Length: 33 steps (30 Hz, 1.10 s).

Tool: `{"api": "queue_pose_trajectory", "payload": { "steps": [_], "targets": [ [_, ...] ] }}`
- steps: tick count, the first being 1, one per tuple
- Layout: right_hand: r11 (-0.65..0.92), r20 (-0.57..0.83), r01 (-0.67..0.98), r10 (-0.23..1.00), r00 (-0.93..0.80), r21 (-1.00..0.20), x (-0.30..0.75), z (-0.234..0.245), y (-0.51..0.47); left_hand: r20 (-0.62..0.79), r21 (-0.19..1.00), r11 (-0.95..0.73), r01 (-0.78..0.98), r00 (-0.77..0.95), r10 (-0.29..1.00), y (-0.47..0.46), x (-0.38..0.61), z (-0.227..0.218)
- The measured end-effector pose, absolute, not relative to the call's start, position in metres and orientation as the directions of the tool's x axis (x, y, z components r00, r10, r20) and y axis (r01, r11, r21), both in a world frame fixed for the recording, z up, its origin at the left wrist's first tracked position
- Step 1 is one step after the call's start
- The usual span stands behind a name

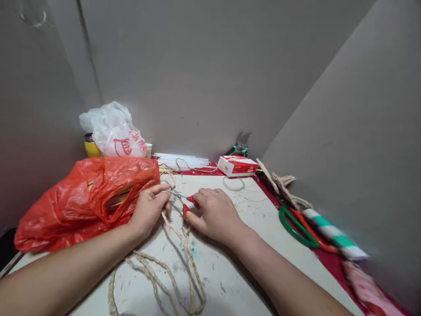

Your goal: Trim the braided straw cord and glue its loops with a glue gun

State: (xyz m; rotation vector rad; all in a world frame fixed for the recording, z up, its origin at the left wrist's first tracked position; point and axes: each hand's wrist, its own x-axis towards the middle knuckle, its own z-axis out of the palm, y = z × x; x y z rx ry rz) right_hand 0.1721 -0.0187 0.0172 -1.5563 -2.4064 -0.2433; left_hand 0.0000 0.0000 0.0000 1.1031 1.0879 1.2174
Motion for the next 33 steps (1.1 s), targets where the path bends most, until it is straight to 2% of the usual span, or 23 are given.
{"api": "queue_pose_trajectory", "payload": {
  "steps": [10,22,28,33],
  "targets": [
    [0.372,0.315,0.928,0.878,-0.361,0.027,0.1696,0.0169,-0.0213,-0.023,0.992,0.027,-0.125,0.029,0.999,-0.0033,0.0001,0.0031],
    [0.361,0.172,0.932,0.919,-0.356,-0.003,0.1654,0.0241,-0.0222,-0.015,0.992,0.015,-0.123,0.005,1.000,0.0006,-0.0022,-0.0019],
    [0.309,0.227,0.948,0.931,-0.285,-0.079,0.1685,0.0220,-0.0197,0.028,0.994,-0.029,-0.104,-0.008,1.000,0.0006,-0.0017,-0.0019],
    [0.358,0.308,0.932,0.893,-0.327,-0.049,0.1677,0.0189,-0.0203,0.025,0.995,-0.025,-0.097,-0.004,1.000,-0.0019,0.0001,0.0009]
  ]
}}
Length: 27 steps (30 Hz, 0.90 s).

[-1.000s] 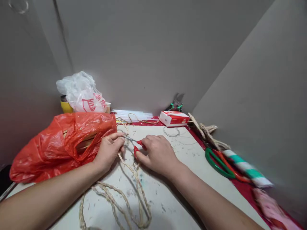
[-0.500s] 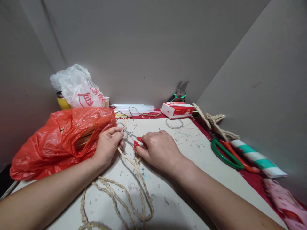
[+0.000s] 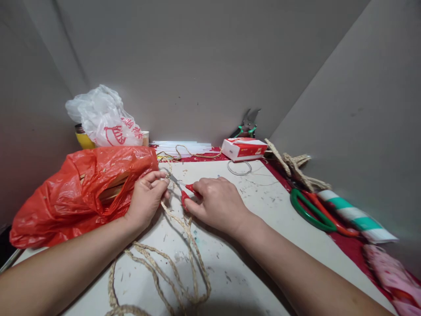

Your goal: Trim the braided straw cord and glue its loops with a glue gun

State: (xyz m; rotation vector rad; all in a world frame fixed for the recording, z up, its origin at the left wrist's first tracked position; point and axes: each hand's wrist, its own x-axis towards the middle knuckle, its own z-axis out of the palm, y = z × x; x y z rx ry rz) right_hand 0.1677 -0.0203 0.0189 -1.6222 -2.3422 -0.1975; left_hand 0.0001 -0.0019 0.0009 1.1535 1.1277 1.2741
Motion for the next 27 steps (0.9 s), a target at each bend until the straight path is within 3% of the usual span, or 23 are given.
{"api": "queue_pose_trajectory", "payload": {
  "steps": [6,10,15,27],
  "targets": [
    [0.379,0.285,0.925,0.885,-0.368,0.019,0.1660,0.0179,-0.0205,0.003,0.993,-0.001,-0.119,0.020,1.000,-0.0037,0.0008,0.0020],
    [0.383,0.218,0.924,0.903,-0.370,-0.019,0.1652,0.0175,-0.0198,-0.018,0.988,0.020,-0.151,0.016,1.000,-0.0010,-0.0011,-0.0013],
    [0.357,0.248,0.931,0.911,-0.328,-0.080,0.1647,0.0175,-0.0193,-0.011,0.991,0.012,-0.137,0.005,1.000,0.0005,-0.0029,-0.0017],
    [0.361,0.206,0.928,0.918,-0.337,-0.091,0.1645,0.0191,-0.0162,-0.017,0.990,0.021,-0.140,0.030,0.999,0.0012,-0.0061,-0.0011]
  ]
}}
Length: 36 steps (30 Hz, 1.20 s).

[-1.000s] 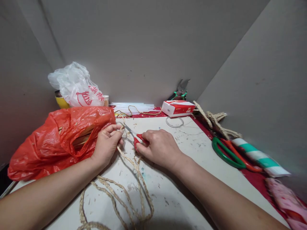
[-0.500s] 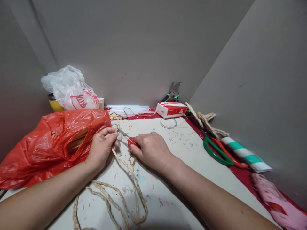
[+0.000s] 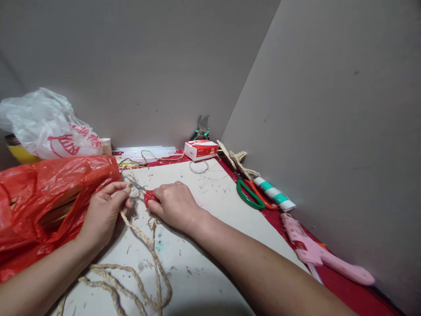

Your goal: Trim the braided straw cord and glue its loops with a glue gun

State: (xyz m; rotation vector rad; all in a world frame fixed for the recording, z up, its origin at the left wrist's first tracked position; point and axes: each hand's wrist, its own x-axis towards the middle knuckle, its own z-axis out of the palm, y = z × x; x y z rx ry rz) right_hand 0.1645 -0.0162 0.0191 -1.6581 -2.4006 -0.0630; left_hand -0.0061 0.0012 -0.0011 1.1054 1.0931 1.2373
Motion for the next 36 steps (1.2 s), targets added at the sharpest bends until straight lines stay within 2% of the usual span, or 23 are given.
{"api": "queue_pose_trajectory", "payload": {
  "steps": [19,24,27,29,31,32,34,36],
  "targets": [
    [0.372,0.251,0.919,0.909,-0.333,-0.130,0.164,0.015,-0.013,-0.024,0.986,0.028,-0.162,0.025,0.999,0.005,-0.008,-0.001],
    [0.425,0.269,0.895,0.886,-0.378,-0.139,0.167,0.016,-0.016,-0.023,0.977,0.041,-0.209,0.086,0.996,0.000,-0.004,0.000],
    [0.392,0.311,0.900,0.893,-0.324,-0.188,0.171,0.012,-0.012,-0.011,0.973,0.040,-0.229,0.129,0.992,-0.003,-0.002,0.002],
    [0.367,0.338,0.887,0.902,-0.267,-0.279,0.173,0.008,-0.009,-0.005,0.969,0.043,-0.245,0.153,0.988,-0.004,-0.002,0.003],
    [0.344,0.346,0.807,0.920,-0.187,-0.481,0.172,0.005,-0.007,-0.003,0.971,0.045,-0.236,0.175,0.985,-0.005,-0.002,0.004],
    [0.324,0.326,0.713,0.935,-0.141,-0.622,0.171,0.003,-0.006,-0.002,0.975,0.044,-0.220,0.187,0.982,-0.006,-0.002,0.004],
    [0.229,0.216,0.413,0.973,-0.080,-0.881,0.169,0.002,-0.004,-0.003,0.983,0.042,-0.179,0.212,0.977,-0.008,-0.001,0.006],
    [0.070,0.060,0.083,0.991,-0.116,-0.994,0.167,0.002,-0.003,-0.009,0.988,0.045,-0.146,0.240,0.971,-0.010,-0.001,0.008]
  ]
}}
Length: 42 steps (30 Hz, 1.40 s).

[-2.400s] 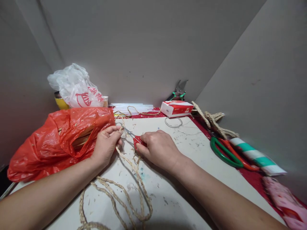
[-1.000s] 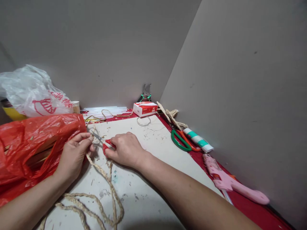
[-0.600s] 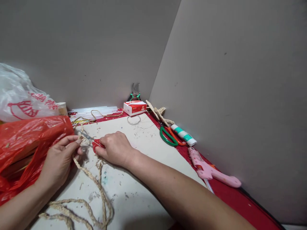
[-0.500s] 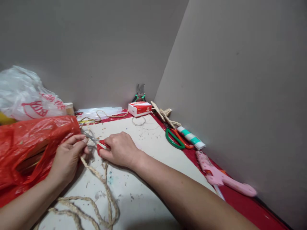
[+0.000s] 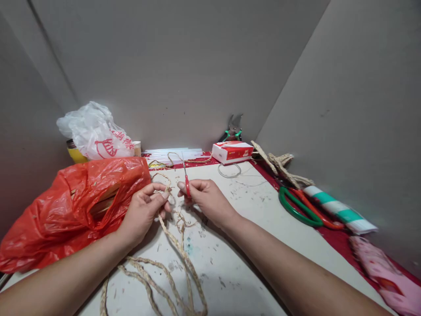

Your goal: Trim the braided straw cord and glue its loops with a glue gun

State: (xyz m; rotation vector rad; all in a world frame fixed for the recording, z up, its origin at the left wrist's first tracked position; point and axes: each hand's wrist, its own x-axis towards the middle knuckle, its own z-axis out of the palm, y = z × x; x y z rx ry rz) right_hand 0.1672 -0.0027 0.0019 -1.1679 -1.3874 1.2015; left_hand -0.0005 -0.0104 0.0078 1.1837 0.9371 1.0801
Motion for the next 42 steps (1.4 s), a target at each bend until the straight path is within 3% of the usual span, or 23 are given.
{"api": "queue_pose_trajectory", "payload": {
  "steps": [3,6,10,15,19,23,27,36,42],
  "targets": [
    [-0.159,-0.105,-0.217,0.964,-0.244,-0.963,0.166,0.005,-0.003,-0.025,0.994,0.055,-0.099,0.278,0.960,-0.015,0.001,0.010],
    [-0.254,-0.148,-0.359,0.944,-0.296,-0.898,0.167,0.007,-0.004,-0.016,1.000,0.022,-0.012,0.338,0.941,-0.019,0.002,0.010],
    [-0.265,-0.147,-0.438,0.948,-0.284,-0.859,0.171,0.008,-0.003,0.001,0.995,-0.046,0.093,0.433,0.902,-0.025,0.002,0.008],
    [-0.142,-0.085,-0.517,0.987,-0.134,-0.844,0.178,0.010,0.005,-0.037,0.995,-0.010,0.098,0.470,0.882,-0.028,0.004,0.009],
    [-0.011,-0.028,-0.448,0.999,0.031,-0.894,0.180,0.012,0.008,-0.080,0.996,0.086,0.008,0.449,0.890,-0.024,0.003,0.009],
    [0.214,0.166,-0.264,0.967,0.194,-0.940,0.176,0.010,0.006,-0.170,0.973,0.225,-0.048,0.510,0.843,-0.018,0.002,0.008],
    [0.264,0.227,-0.177,0.952,0.208,-0.948,0.173,0.007,0.004,-0.196,0.965,0.258,-0.046,0.526,0.828,-0.017,0.003,0.005],
    [0.330,0.333,0.050,0.922,0.195,-0.943,0.164,0.014,-0.009,-0.080,0.988,0.130,-0.087,0.435,0.897,-0.022,0.004,0.007],
    [0.416,0.435,0.129,0.872,0.224,-0.900,0.162,0.015,-0.012,-0.108,0.968,0.197,-0.152,0.457,0.883,-0.024,0.006,0.007]
  ]
}}
